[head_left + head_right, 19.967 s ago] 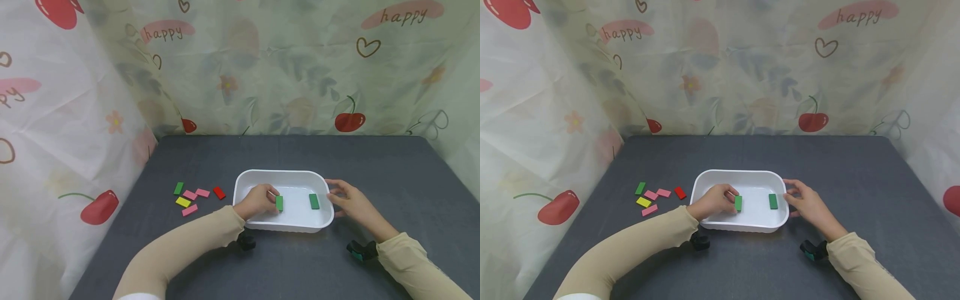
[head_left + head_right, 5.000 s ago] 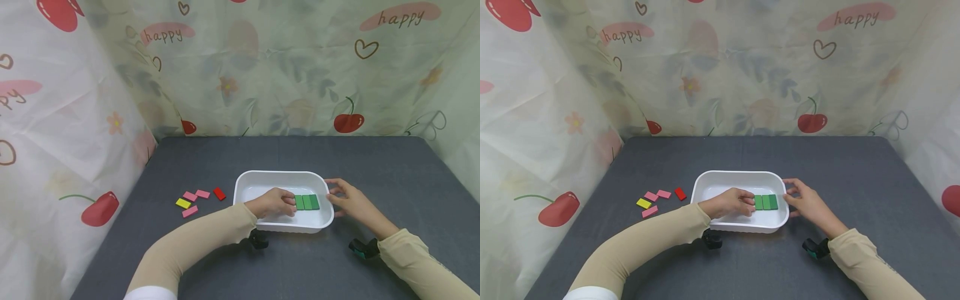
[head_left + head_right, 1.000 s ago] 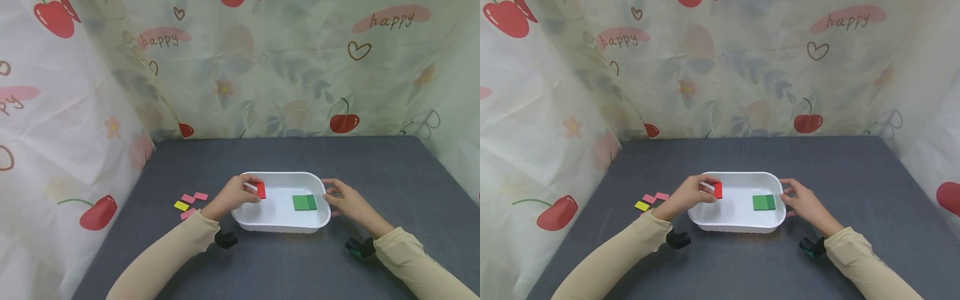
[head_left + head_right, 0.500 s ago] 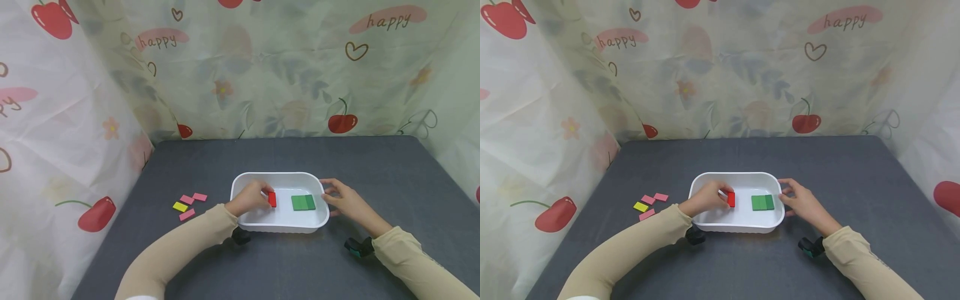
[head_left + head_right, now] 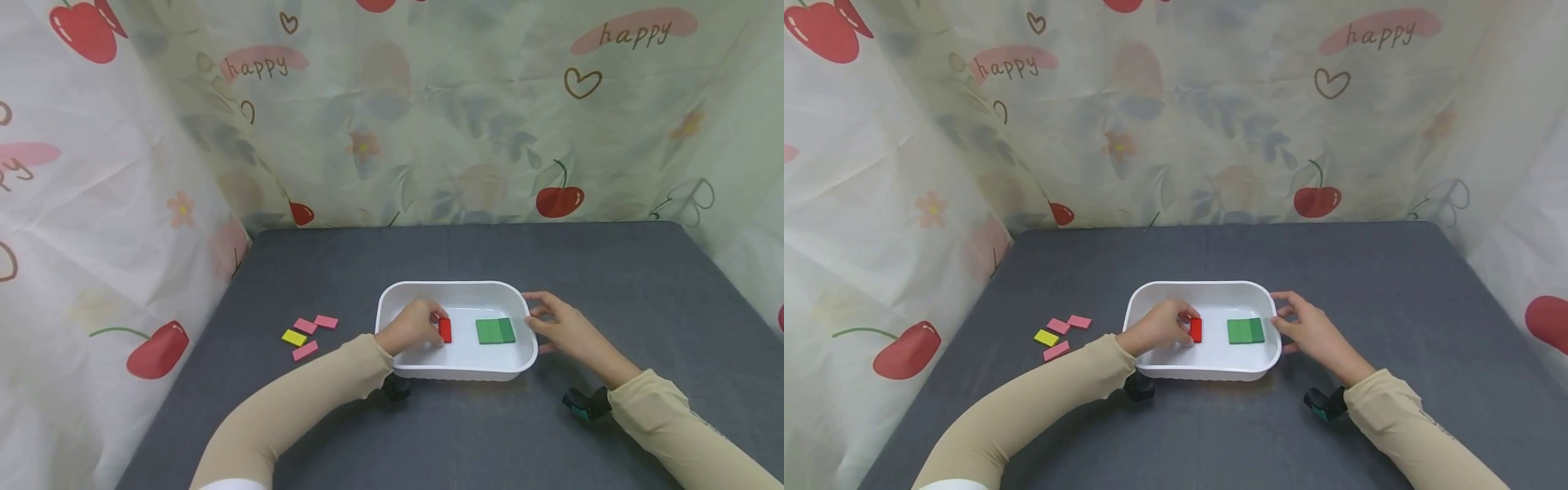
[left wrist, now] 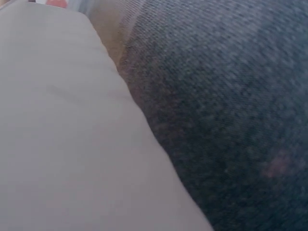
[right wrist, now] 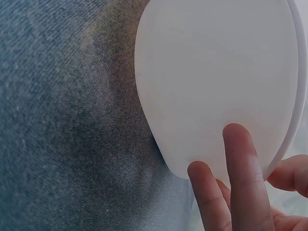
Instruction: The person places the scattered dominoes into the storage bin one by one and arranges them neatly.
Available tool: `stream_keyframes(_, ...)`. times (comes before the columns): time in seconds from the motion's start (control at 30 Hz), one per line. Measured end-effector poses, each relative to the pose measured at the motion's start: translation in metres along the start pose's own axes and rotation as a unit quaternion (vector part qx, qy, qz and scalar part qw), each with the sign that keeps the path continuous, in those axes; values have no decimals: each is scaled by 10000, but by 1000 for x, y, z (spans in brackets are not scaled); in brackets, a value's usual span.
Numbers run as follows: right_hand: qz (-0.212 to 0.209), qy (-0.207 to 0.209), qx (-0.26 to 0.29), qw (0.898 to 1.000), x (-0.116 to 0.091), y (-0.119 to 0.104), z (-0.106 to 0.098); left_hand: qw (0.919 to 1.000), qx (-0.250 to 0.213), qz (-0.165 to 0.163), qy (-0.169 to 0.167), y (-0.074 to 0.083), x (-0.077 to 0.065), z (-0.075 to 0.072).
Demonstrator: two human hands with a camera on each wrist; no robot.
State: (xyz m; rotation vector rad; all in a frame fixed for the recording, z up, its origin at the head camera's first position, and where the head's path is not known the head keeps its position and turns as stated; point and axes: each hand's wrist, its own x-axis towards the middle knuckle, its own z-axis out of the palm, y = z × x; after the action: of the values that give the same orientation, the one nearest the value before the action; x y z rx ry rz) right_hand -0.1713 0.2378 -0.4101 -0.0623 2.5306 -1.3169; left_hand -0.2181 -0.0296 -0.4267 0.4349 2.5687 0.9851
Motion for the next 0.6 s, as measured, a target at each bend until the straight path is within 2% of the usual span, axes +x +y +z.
stream_keyframes(0.23,28,-8,2,10000,0,-2,0,9998,7,-205,85,0,1,5)
stream_keyframes(0.6,45,-11,-27,10000,0,-1,0,9997,201,-122,113,-2,3,7)
